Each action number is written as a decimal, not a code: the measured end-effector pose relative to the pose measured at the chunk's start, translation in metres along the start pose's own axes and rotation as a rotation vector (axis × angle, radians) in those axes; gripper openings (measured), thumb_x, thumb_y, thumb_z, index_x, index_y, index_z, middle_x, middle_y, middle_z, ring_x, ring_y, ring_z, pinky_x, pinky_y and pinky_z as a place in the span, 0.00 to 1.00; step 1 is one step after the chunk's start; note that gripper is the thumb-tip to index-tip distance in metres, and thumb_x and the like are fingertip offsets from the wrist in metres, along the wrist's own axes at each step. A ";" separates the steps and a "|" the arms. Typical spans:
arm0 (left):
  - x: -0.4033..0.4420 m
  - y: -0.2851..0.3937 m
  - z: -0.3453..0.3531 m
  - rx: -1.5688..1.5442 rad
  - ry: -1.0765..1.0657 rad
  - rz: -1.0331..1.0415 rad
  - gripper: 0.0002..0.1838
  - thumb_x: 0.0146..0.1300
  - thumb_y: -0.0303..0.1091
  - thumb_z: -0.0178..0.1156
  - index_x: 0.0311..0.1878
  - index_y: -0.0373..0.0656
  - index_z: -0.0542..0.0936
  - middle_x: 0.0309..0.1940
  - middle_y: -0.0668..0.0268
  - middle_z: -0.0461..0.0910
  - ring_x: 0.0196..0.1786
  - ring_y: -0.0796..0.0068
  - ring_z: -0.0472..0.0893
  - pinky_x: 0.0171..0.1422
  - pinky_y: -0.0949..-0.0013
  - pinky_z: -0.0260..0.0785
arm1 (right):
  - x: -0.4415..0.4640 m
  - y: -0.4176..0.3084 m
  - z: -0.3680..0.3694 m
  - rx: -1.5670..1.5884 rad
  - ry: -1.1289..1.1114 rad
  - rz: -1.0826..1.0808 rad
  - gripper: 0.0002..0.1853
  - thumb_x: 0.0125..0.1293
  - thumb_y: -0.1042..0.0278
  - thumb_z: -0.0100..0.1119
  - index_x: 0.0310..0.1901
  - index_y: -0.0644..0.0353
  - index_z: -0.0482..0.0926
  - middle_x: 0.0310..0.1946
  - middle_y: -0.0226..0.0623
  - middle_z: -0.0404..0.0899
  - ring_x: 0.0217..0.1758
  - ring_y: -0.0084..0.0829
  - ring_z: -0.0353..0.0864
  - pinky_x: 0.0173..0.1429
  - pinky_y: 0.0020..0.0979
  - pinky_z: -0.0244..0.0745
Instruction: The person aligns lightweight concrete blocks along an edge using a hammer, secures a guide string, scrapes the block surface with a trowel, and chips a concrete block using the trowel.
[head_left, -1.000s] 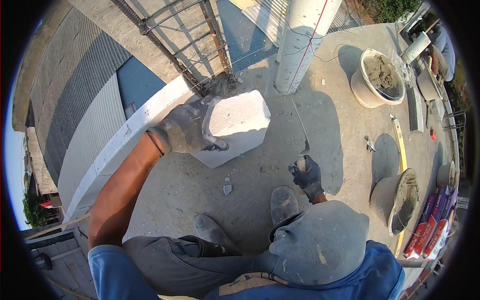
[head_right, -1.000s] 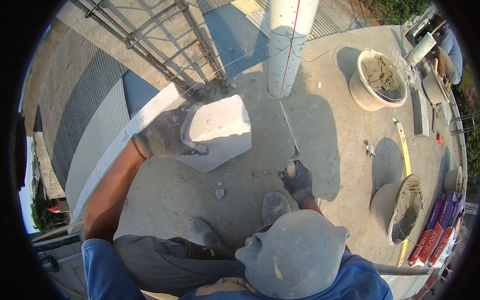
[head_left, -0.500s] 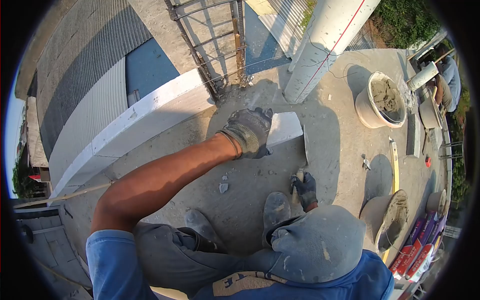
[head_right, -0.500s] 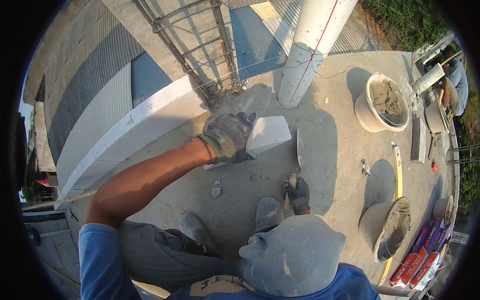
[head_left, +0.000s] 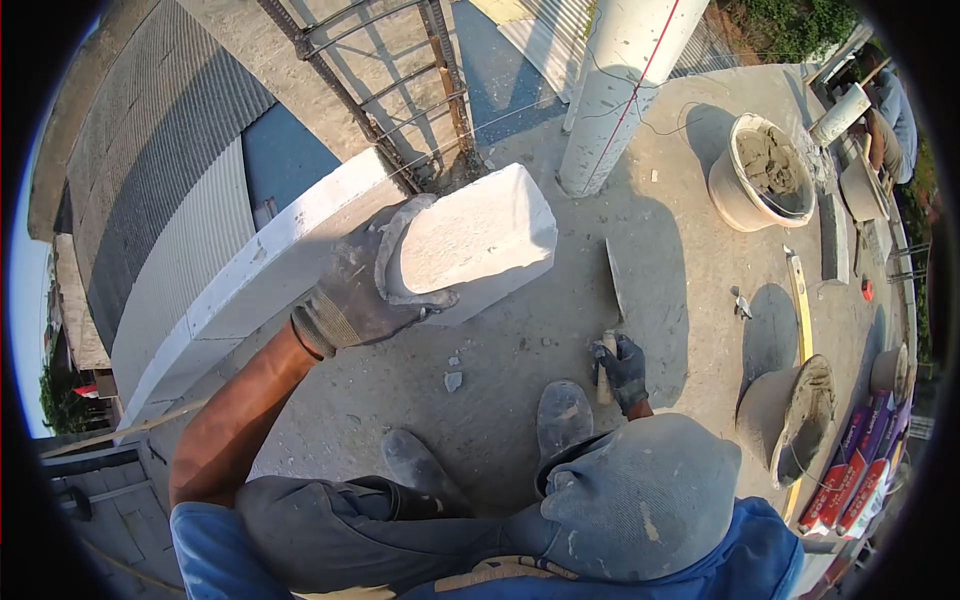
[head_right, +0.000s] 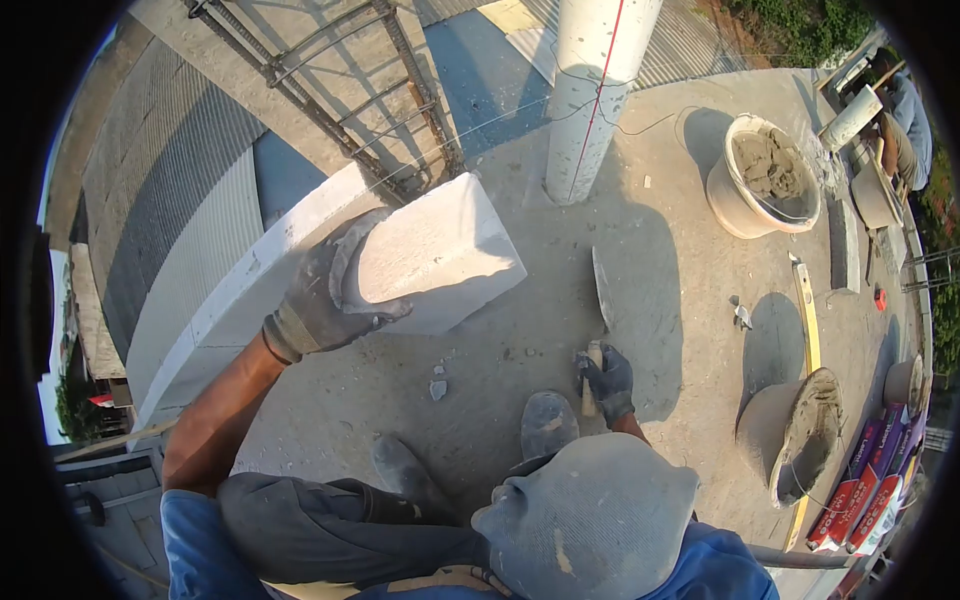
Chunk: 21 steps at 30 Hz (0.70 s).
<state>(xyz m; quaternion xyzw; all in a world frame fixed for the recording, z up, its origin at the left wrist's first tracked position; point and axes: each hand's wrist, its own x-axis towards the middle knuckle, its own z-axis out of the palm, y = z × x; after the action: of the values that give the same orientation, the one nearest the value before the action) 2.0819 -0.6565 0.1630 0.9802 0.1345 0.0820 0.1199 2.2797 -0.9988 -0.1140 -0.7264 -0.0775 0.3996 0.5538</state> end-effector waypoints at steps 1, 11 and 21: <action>-0.003 -0.005 -0.002 -0.142 0.007 -0.023 0.49 0.50 0.52 0.78 0.70 0.39 0.66 0.63 0.51 0.74 0.65 0.50 0.75 0.70 0.55 0.68 | -0.001 0.000 -0.002 0.036 -0.032 0.005 0.09 0.66 0.66 0.67 0.35 0.57 0.76 0.22 0.28 0.77 0.19 0.22 0.76 0.22 0.30 0.73; 0.022 -0.018 -0.019 -0.123 -0.254 -0.075 0.51 0.53 0.56 0.74 0.74 0.41 0.61 0.67 0.50 0.69 0.71 0.50 0.69 0.77 0.56 0.61 | -0.050 -0.103 0.002 -0.572 0.284 -0.515 0.13 0.65 0.60 0.67 0.40 0.59 0.75 0.24 0.35 0.78 0.23 0.27 0.79 0.30 0.32 0.75; 0.084 0.017 0.022 0.100 -0.287 -0.048 0.55 0.52 0.75 0.64 0.74 0.44 0.65 0.69 0.53 0.70 0.74 0.57 0.66 0.75 0.63 0.63 | -0.081 -0.245 -0.031 -0.476 0.036 -0.561 0.12 0.72 0.62 0.58 0.48 0.60 0.73 0.31 0.31 0.76 0.29 0.18 0.77 0.32 0.24 0.74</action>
<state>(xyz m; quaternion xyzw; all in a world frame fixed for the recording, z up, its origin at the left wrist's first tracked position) 2.1707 -0.6537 0.1568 0.9831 0.1433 -0.0689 0.0907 2.3270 -0.9751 0.1401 -0.7924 -0.3547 0.1903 0.4584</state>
